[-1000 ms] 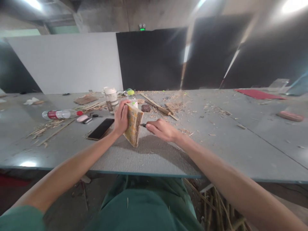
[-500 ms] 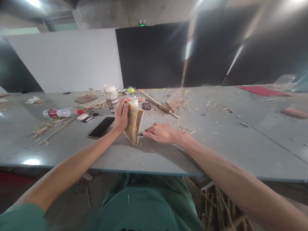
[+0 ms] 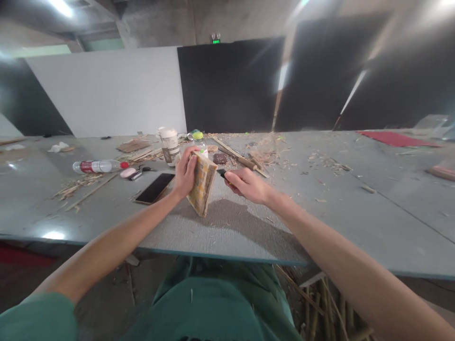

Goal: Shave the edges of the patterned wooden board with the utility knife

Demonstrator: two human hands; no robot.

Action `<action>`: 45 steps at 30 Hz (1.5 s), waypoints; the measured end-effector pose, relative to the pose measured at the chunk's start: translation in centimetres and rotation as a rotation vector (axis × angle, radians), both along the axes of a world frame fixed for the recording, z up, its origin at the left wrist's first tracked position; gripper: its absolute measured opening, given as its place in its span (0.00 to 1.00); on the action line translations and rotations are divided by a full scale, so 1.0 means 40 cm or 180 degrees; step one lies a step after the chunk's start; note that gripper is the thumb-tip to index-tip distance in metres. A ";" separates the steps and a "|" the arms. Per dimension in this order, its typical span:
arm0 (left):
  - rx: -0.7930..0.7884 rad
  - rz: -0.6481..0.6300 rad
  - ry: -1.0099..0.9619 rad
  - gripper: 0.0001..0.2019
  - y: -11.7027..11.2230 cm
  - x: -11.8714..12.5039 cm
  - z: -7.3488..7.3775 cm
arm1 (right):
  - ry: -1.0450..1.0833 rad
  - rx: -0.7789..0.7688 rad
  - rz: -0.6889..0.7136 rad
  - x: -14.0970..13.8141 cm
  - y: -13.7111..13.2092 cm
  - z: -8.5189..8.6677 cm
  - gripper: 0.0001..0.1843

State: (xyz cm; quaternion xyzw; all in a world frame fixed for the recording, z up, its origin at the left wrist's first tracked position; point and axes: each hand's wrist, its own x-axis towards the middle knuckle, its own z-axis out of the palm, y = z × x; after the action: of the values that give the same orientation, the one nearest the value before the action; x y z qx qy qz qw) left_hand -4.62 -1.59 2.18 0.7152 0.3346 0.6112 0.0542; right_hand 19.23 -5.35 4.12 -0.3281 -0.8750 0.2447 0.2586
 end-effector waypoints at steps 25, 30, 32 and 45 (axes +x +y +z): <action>0.0138 -0.0019 0.0020 0.18 0.007 -0.001 0.001 | -0.0580 0.0112 0.0360 -0.033 -0.008 0.002 0.27; 0.0069 -0.0023 0.0025 0.20 0.009 -0.001 -0.002 | 0.0165 0.0320 -0.0055 -0.007 0.005 0.039 0.30; 0.0054 -0.0015 0.0009 0.21 0.009 0.000 -0.003 | 0.0265 0.0294 -0.0036 -0.008 0.004 0.043 0.30; 0.0149 -0.0067 0.0034 0.19 -0.001 -0.002 0.006 | -0.0551 0.0081 0.0628 -0.040 -0.006 -0.017 0.26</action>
State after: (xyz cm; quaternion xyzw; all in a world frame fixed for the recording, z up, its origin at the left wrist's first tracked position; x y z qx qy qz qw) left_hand -4.68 -1.64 2.44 0.7230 0.3129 0.6144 0.0421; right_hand 17.62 -5.57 3.43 -0.2570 -0.9251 0.2286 0.1610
